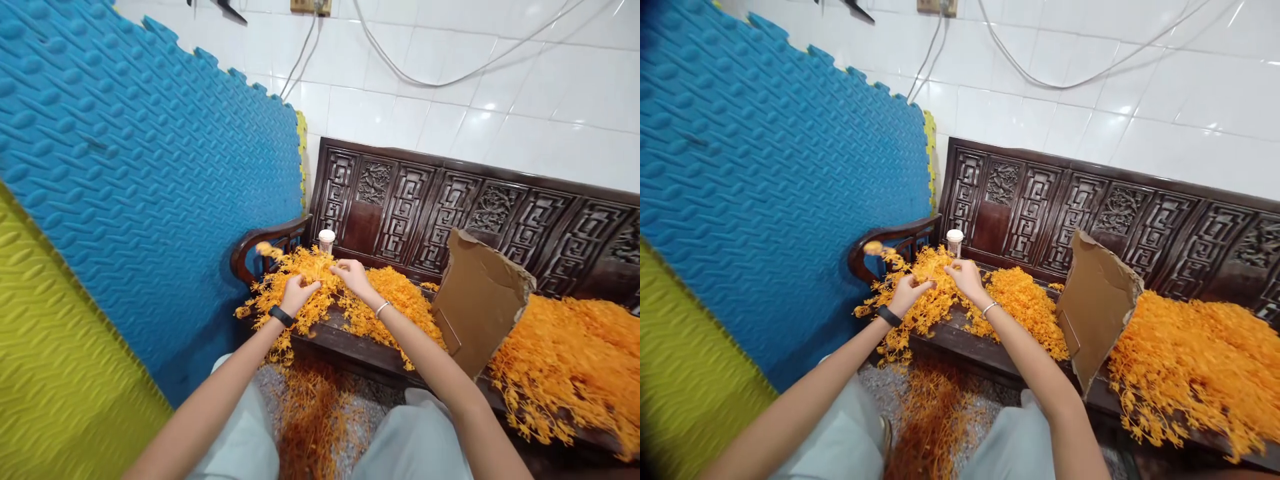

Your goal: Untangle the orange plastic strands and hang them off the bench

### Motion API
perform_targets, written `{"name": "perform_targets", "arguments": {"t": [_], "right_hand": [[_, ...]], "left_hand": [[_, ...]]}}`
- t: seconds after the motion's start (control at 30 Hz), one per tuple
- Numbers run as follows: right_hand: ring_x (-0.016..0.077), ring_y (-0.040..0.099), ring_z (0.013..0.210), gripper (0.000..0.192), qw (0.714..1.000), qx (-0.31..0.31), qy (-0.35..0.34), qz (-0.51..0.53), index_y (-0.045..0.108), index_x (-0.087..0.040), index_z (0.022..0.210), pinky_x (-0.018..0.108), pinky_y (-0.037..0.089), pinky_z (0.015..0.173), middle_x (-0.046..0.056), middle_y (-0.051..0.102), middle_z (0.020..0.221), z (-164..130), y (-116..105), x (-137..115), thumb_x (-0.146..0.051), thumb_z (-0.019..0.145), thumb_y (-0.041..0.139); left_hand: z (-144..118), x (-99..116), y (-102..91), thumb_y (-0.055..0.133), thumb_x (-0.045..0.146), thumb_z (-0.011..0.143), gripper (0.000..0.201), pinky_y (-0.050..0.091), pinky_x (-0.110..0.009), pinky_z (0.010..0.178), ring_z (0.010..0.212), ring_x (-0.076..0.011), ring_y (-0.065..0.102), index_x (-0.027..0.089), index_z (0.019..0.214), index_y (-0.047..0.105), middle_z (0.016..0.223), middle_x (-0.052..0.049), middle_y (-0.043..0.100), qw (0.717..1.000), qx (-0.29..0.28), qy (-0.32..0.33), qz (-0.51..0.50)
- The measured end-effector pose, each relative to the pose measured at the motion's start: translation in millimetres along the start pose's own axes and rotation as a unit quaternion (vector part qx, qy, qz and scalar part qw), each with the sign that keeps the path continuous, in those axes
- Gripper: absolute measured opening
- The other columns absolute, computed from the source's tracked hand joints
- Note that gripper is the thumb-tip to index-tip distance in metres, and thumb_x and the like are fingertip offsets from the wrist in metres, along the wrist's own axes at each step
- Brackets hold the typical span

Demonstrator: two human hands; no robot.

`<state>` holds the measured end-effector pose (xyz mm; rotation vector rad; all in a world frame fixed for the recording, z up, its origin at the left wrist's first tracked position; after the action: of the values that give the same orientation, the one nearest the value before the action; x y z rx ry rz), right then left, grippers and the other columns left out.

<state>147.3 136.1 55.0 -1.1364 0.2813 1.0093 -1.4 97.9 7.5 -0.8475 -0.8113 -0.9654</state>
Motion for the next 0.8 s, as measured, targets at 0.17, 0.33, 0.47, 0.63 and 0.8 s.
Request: {"name": "perform_targets", "arguments": {"t": [0.17, 0.33, 0.47, 0.63, 0.8], "right_hand": [[0.011, 0.048, 0.056, 0.029, 0.996, 0.029, 0.006, 0.088, 0.059, -0.015, 0.061, 0.021, 0.034, 0.053, 0.001, 0.057, 0.061, -21, -9, 25, -0.041, 0.071, 0.048], [0.0075, 0.039, 0.04, 0.031, 0.985, -0.005, 0.08, 0.153, 0.058, -0.016, 0.065, 0.02, 0.03, 0.041, -0.002, 0.05, 0.051, -40, 3, 43, -0.046, 0.07, 0.049], [0.0054, 0.037, 0.037, 0.031, 0.972, -0.051, 0.103, 0.204, 0.059, -0.017, 0.072, 0.019, 0.029, 0.038, -0.002, 0.055, 0.059, -59, 17, 51, -0.046, 0.072, 0.047], [0.0049, 0.044, 0.04, 0.036, 0.938, -0.078, 0.17, 0.291, 0.056, -0.017, 0.088, 0.02, 0.037, 0.043, 0.002, 0.06, 0.08, -86, 33, 70, -0.047, 0.076, 0.039], [0.0048, 0.044, 0.041, 0.035, 0.945, -0.162, 0.159, 0.237, 0.057, -0.015, 0.075, 0.018, 0.036, 0.045, 0.002, 0.06, 0.068, -125, 61, 98, -0.044, 0.078, 0.038]], "left_hand": [[-10, 8, 3.5, 0.057, 0.036, 0.062, 0.025, 0.045, -0.027, 0.058, 0.059, -0.016, 0.058, 0.012, 0.07, 0.06, 0.062, -0.003, 0.063, 0.999, -0.037, 0.021, 0.019], [-6, -5, 7.0, 0.058, 0.035, 0.06, 0.022, 0.044, -0.026, 0.055, 0.057, -0.0157, 0.056, 0.014, 0.066, 0.057, 0.057, -0.001, 0.061, 0.996, -0.063, 0.029, 0.048], [-5, -16, 5.0, 0.057, 0.039, 0.061, 0.027, 0.043, -0.026, 0.055, 0.057, -0.0153, 0.055, 0.013, 0.068, 0.057, 0.061, -0.002, 0.061, 0.995, -0.062, 0.031, 0.072], [-18, -18, -3.3, 0.06, 0.038, 0.059, 0.026, 0.04, -0.026, 0.062, 0.061, -0.0153, 0.052, 0.015, 0.071, 0.059, 0.061, 0.0, 0.057, 0.991, -0.06, 0.037, 0.116], [-30, -23, -14.1, 0.055, 0.041, 0.065, 0.04, 0.04, -0.026, 0.067, 0.066, -0.0166, 0.053, 0.014, 0.094, 0.057, 0.064, -0.001, 0.057, 0.956, -0.069, 0.108, 0.262]]}}
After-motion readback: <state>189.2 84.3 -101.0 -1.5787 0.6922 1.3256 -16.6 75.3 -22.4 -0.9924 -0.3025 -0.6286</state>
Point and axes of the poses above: each hand's wrist, its own z-axis towards the middle knuckle, its own y-axis out of the palm, x = y × z, the point moved 2 cm from there along z, towards the middle knuckle
